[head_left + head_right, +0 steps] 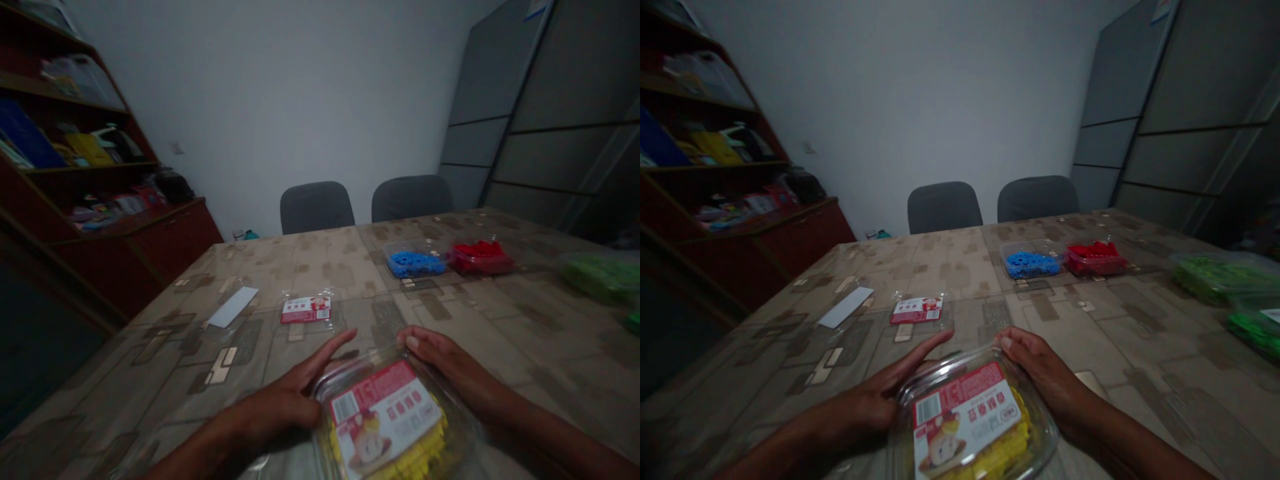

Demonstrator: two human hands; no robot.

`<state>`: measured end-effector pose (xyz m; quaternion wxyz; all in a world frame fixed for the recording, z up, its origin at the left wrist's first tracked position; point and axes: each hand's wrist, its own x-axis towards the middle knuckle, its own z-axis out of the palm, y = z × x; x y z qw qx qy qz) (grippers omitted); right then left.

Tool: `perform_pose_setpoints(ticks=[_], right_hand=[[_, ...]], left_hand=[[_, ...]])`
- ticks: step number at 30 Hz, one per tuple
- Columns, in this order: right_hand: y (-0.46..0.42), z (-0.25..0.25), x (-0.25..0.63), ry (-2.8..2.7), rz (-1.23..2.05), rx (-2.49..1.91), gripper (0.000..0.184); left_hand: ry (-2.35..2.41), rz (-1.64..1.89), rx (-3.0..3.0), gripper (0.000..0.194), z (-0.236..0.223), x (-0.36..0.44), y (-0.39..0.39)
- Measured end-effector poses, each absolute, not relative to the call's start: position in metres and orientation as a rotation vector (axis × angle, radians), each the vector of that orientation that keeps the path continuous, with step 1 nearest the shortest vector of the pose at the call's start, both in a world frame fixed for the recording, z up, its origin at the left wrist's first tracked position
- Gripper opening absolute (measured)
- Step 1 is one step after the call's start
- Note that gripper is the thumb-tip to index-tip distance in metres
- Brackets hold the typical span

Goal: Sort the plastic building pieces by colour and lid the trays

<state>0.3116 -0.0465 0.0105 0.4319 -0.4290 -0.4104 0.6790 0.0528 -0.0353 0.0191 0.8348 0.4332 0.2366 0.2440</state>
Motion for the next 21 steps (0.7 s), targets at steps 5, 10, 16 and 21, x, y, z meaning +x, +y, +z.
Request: perform_pose_setpoints(ticks=[5,10,16,21], right_hand=[[-0.046,0.012,0.312,-1.049,1.681,-1.075,0.034],[-0.045,0.011,0.308,-1.091,1.657,-1.095,0.039],[-0.049,0.01,0.306,-1.137,1.61,-1.15,0.041],[-0.049,0.011,0.307,-1.121,1.604,-1.175,0.043]], left_hand=[[0.432,0.483,0.932,0.105,0.011,0.051,-0.023],[0.393,0.43,1.046,0.102,0.012,0.062,-0.022],[0.349,0.471,1.062,0.095,0.006,0.078,-0.016],[0.364,0.44,1.014,0.091,0.003,0.077,-0.013]])
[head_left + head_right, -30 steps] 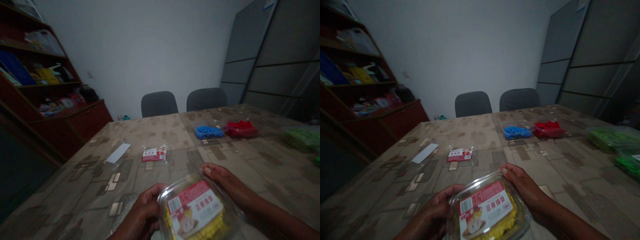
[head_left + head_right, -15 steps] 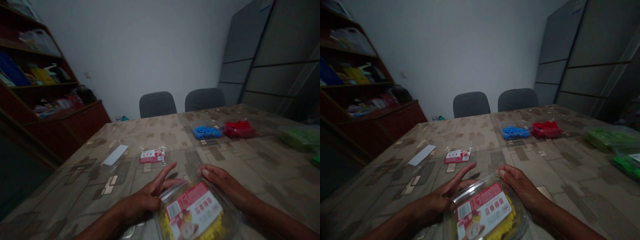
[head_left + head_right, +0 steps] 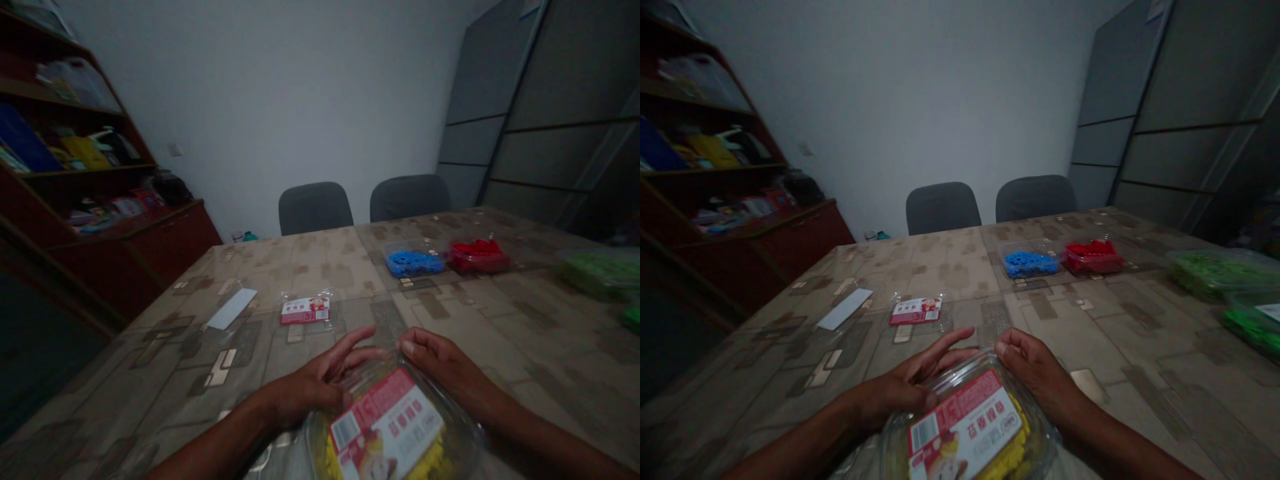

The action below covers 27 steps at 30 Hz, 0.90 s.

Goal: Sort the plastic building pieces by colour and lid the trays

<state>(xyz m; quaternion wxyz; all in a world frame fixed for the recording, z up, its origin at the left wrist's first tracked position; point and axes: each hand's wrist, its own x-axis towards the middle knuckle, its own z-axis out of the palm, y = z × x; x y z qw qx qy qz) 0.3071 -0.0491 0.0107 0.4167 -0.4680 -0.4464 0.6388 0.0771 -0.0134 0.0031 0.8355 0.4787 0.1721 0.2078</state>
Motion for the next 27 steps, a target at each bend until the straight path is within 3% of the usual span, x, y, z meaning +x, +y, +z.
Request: perform_pose_setpoints(ticks=[8,27], right_hand=[[-0.0472,0.0057,0.3077,-1.068,1.621,-1.156,0.043],[-0.0496,0.0118,0.313,-1.237,1.529,-1.2,0.04]], left_hand=[[0.276,0.406,0.938,0.097,0.0057,0.0822,-0.0086],[0.342,0.439,0.896,0.089,0.0013,0.0869,-0.0064]])
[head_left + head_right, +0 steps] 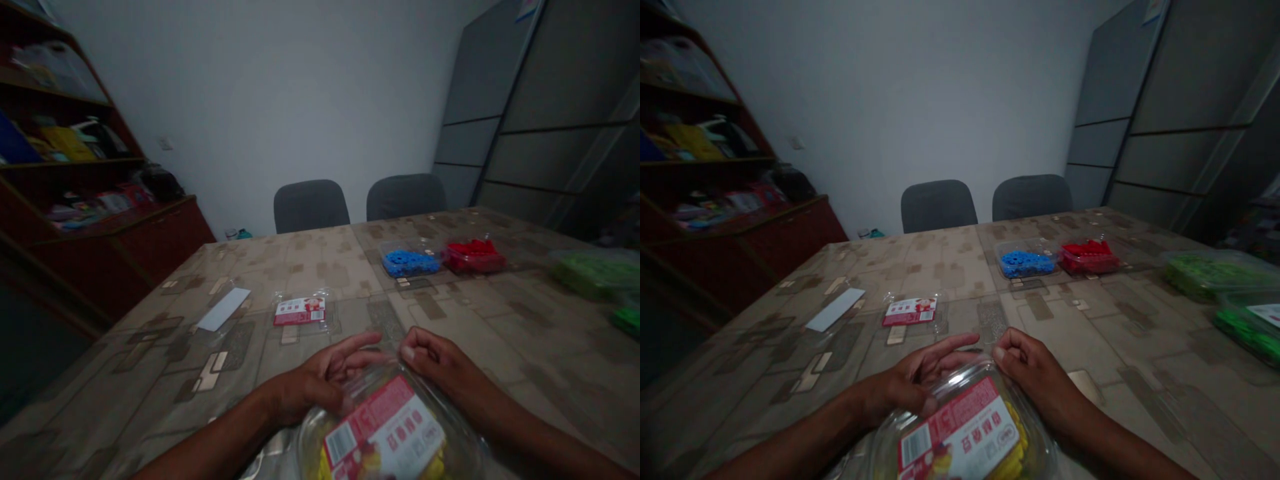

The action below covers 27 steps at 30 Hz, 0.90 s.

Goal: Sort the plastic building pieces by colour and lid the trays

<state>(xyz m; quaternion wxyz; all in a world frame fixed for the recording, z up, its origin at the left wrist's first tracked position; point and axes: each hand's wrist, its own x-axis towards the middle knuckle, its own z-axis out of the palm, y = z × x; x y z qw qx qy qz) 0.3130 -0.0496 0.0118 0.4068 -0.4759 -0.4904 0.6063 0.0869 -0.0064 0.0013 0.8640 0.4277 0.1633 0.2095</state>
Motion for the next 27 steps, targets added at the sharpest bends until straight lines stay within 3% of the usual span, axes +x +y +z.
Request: perform_pose_setpoints(ticks=[9,27], right_hand=[[-0.053,0.014,0.311,-1.15,1.649,-1.235,0.045],[-0.047,0.018,0.329,-1.318,1.865,-1.016,0.038]], left_hand=[[0.361,0.456,0.936,0.085,-0.005,0.083,-0.006],[0.502,0.514,1.005,0.065,0.001,0.073,-0.019]])
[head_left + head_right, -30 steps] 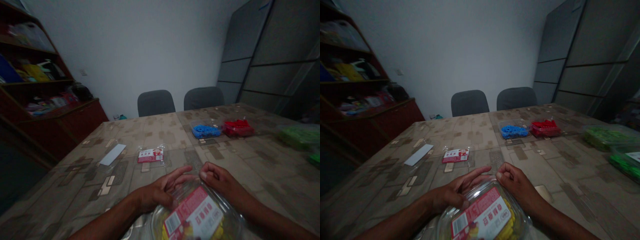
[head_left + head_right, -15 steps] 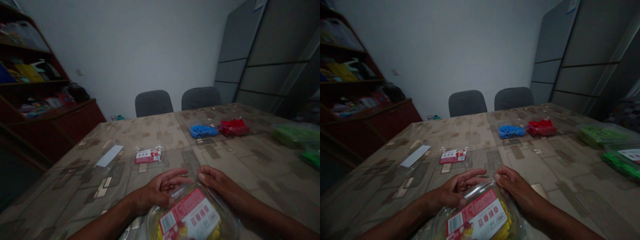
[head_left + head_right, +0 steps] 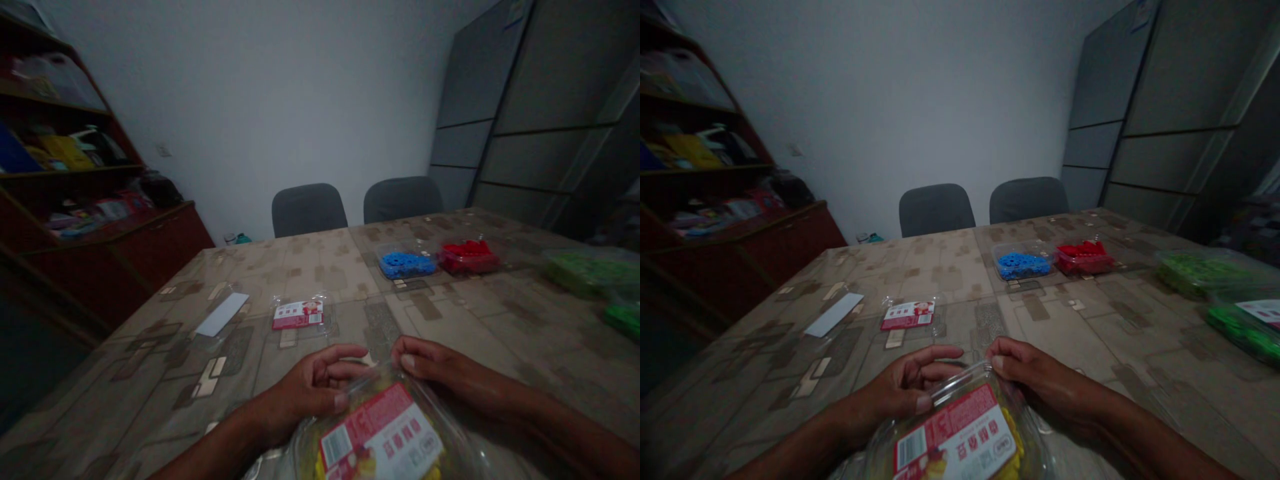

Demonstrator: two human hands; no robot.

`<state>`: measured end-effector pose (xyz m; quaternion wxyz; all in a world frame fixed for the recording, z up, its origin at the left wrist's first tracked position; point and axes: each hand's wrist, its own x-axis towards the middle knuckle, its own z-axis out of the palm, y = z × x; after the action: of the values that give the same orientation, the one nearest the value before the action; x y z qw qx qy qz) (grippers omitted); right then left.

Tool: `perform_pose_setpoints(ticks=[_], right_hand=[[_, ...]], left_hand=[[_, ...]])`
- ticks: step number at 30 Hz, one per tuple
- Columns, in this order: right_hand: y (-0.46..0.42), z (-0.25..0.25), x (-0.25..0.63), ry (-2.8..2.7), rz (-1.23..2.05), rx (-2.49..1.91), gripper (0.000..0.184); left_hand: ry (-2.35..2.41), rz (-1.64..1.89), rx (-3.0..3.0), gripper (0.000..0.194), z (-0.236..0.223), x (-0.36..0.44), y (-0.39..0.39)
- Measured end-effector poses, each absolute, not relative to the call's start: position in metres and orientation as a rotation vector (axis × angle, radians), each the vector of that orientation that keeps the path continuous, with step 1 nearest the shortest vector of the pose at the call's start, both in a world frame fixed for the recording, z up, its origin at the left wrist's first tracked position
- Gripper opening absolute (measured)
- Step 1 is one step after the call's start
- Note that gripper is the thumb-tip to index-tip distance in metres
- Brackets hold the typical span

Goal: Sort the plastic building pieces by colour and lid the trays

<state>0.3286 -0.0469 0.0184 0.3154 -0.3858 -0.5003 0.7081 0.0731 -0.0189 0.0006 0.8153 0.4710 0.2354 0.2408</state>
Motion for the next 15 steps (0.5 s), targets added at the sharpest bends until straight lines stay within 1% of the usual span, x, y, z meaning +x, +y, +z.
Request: perform_pose_setpoints(ticks=[4,8,10,12,15], right_hand=[[-0.048,0.021,0.332,-1.342,1.907,-0.997,0.037],[-0.052,0.02,0.329,-1.384,1.789,-1.085,0.036],[-0.055,0.018,0.327,-1.379,1.765,-1.102,0.036],[-0.056,0.017,0.326,-1.348,1.775,-1.106,0.036],[-0.056,0.014,0.323,-1.294,1.776,-1.137,0.038]], left_hand=[[0.562,0.503,1.027,0.061,0.005,0.075,-0.02],[0.836,0.539,1.281,0.038,0.019,0.062,-0.027],[1.004,0.584,1.42,0.032,0.023,0.047,-0.037],[1.117,0.61,1.44,0.032,0.022,0.032,-0.052],[1.281,0.562,1.247,0.037,0.016,0.018,-0.074]])
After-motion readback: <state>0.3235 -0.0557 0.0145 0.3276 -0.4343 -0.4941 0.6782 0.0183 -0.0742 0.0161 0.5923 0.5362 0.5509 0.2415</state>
